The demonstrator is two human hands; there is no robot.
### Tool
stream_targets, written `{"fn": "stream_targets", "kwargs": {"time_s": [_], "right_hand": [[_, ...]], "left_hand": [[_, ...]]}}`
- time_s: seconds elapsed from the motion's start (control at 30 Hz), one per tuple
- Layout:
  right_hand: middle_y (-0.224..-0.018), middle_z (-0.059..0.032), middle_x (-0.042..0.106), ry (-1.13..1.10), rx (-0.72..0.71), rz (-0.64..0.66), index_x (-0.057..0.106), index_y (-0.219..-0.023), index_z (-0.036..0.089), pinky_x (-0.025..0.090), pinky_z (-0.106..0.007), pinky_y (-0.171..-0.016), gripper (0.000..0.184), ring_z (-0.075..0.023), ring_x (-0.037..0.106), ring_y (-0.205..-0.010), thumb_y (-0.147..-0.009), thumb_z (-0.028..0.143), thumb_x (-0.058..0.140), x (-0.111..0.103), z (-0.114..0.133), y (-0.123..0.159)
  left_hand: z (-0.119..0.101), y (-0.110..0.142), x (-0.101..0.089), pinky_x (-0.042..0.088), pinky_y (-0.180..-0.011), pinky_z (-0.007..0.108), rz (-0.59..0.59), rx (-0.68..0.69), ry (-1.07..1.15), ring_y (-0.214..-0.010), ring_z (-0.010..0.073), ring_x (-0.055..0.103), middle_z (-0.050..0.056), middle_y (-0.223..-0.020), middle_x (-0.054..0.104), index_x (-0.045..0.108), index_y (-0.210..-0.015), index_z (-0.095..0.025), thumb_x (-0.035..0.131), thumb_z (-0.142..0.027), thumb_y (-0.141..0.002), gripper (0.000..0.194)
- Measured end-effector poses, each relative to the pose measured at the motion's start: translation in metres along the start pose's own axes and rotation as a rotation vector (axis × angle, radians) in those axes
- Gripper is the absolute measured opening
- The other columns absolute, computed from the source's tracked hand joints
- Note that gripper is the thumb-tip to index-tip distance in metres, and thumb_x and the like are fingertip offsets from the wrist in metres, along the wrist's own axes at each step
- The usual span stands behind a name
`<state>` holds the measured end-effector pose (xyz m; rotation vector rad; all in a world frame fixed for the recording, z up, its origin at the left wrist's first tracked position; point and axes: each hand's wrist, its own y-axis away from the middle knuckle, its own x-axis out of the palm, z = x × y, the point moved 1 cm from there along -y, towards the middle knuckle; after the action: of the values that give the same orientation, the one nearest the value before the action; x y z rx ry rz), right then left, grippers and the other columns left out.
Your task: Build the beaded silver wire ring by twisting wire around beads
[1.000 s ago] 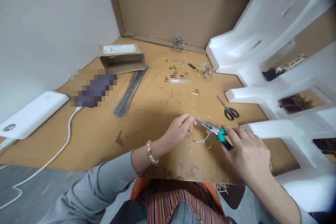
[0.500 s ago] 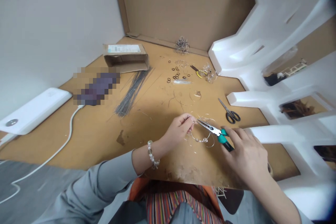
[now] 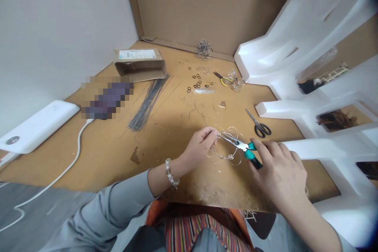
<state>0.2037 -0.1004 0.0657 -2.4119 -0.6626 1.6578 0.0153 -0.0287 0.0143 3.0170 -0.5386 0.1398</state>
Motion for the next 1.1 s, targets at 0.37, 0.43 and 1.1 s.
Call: {"fn": "stream_targets", "kwargs": {"time_s": [0.37, 0.43, 1.1], "right_hand": [[-0.076, -0.0062, 0.062, 0.071, -0.053, 0.005, 0.065, -0.106, 0.016, 0.031, -0.034, -0.069, 0.030, -0.0228, 0.052, -0.076, -0.084, 0.035, 0.057, -0.009, 0.001, -0.007], [-0.077, -0.0062, 0.062, 0.078, -0.061, 0.000, 0.064, -0.106, 0.016, 0.032, -0.034, -0.069, 0.030, -0.0229, 0.052, -0.075, -0.084, 0.034, 0.057, -0.009, 0.000, -0.006], [-0.079, -0.0068, 0.065, 0.042, -0.174, 0.006, 0.063, -0.101, 0.014, 0.032, -0.032, -0.064, 0.024, -0.0212, 0.054, -0.072, -0.080, 0.024, 0.058, -0.012, -0.009, -0.014]], "left_hand": [[-0.005, 0.003, 0.001, 0.036, -0.058, 0.022, -0.013, 0.011, -0.038, -0.059, 0.0101, 0.041, -0.003, -0.062, 0.044, 0.045, -0.064, -0.017, 0.043, -0.033, -0.089, 0.029], [-0.006, 0.003, 0.001, 0.036, -0.058, 0.022, -0.015, 0.008, -0.039, -0.060, 0.0103, 0.042, -0.002, -0.062, 0.044, 0.045, -0.064, -0.017, 0.043, -0.033, -0.089, 0.029], [-0.001, 0.003, 0.002, 0.036, -0.058, 0.022, -0.022, -0.005, -0.004, -0.059, 0.0101, 0.042, -0.002, -0.061, 0.045, 0.047, -0.063, -0.017, 0.044, -0.035, -0.089, 0.032]]}}
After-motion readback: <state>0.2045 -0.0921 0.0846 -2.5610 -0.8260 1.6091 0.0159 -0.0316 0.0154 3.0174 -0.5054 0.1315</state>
